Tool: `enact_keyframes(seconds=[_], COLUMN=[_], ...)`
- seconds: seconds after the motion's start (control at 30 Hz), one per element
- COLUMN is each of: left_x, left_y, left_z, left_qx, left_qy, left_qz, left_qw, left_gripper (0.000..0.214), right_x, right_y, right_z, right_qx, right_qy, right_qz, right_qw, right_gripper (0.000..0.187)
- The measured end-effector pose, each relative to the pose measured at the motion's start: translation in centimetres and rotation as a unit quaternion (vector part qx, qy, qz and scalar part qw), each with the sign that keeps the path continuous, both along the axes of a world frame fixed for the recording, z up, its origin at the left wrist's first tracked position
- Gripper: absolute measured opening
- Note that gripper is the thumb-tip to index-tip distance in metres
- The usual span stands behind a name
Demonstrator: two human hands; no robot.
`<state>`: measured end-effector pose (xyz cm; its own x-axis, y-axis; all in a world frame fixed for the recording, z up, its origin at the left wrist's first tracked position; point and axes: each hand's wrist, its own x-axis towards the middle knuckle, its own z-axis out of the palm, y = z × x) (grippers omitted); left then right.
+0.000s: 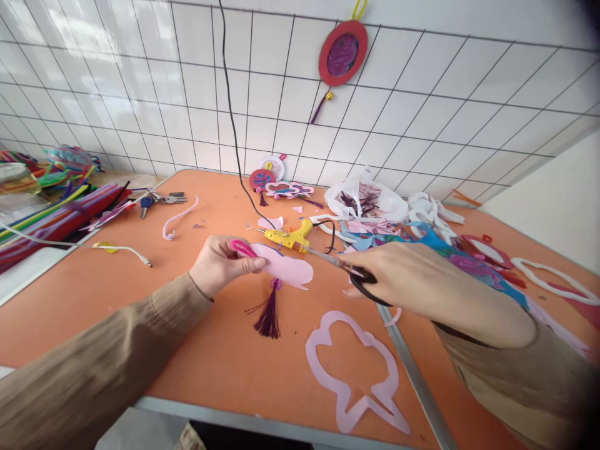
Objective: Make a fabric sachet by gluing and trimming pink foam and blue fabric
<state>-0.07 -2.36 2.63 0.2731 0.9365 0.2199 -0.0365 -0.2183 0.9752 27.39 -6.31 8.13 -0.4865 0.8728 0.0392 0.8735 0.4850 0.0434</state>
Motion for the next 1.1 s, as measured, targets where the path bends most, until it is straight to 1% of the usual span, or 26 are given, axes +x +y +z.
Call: enact_keyframes(seconds=[0.07, 0.1, 0.17, 0.2, 0.3, 0.4, 0.5, 0.63, 0.77, 0.9, 1.0, 1.07, 1.1], left_x=[0.1, 0.1, 0.2, 0.2, 0.2, 0.2, 0.1, 0.2, 0.1, -0.1, -0.4, -0.7, -0.9], left_y=[0.1, 0.2, 0.4, 0.4, 0.6, 0.7, 0.7, 0.7, 0.8, 1.1, 1.4, 1.6, 1.7], left_z=[-0.1, -0.2, -0.3, -0.3, -0.4, -0.6, -0.6, -0.6, -0.6, -0.5, -0.5, -0.5, -0.5], left_qx=[-0.002, -0.008, -0.029, -0.042, -0.079, -0.103, -0.127, -0.167, -0.192, -0.197, -0.192, -0.182, -0.169], left_qy=[-0.015, -0.024, -0.036, -0.04, -0.048, -0.063, -0.082, -0.113, -0.135, -0.154, -0.161, -0.155, -0.151], left_qz=[0.014, 0.022, 0.039, 0.045, 0.051, 0.051, 0.045, 0.025, 0.018, 0.021, 0.012, -0.011, -0.039], left_qw=[1.0, 0.999, 0.998, 0.997, 0.994, 0.991, 0.988, 0.979, 0.972, 0.968, 0.968, 0.971, 0.973], left_gripper=[0.03, 0.031, 0.031, 0.032, 0.031, 0.03, 0.03, 0.031, 0.029, 0.021, 0.01, 0.009, 0.009], right_x=[-0.1, -0.2, -0.5, -0.7, -0.9, -0.8, -0.7, -1.0, -1.4, -1.5, -1.4, -1.3, -1.2], right_y=[0.5, 0.7, 0.9, 1.0, 1.4, 1.8, 2.0, 2.0, 2.1, 2.6, 2.9, 3.1, 3.2], right_z=[-0.5, -0.8, -1.3, -1.6, -2.5, -3.1, -3.3, -3.3, -3.3, -3.3, -3.3, -3.3, -3.3], right_qx=[-0.064, -0.086, -0.097, -0.099, -0.104, -0.114, -0.116, -0.117, -0.099, -0.064, -0.06, -0.057, -0.058], right_qy=[-0.046, -0.061, -0.088, -0.104, -0.139, -0.148, -0.148, -0.133, -0.095, -0.106, -0.121, -0.126, -0.126], right_qz=[-0.017, -0.018, -0.018, -0.021, -0.029, -0.027, -0.021, -0.031, -0.051, -0.059, -0.062, -0.065, -0.066], right_qw=[0.997, 0.994, 0.991, 0.989, 0.984, 0.982, 0.982, 0.984, 0.989, 0.991, 0.989, 0.988, 0.988], right_gripper=[0.011, 0.01, 0.006, 0.006, 0.016, 0.019, 0.019, 0.019, 0.029, 0.026, 0.03, 0.033, 0.035])
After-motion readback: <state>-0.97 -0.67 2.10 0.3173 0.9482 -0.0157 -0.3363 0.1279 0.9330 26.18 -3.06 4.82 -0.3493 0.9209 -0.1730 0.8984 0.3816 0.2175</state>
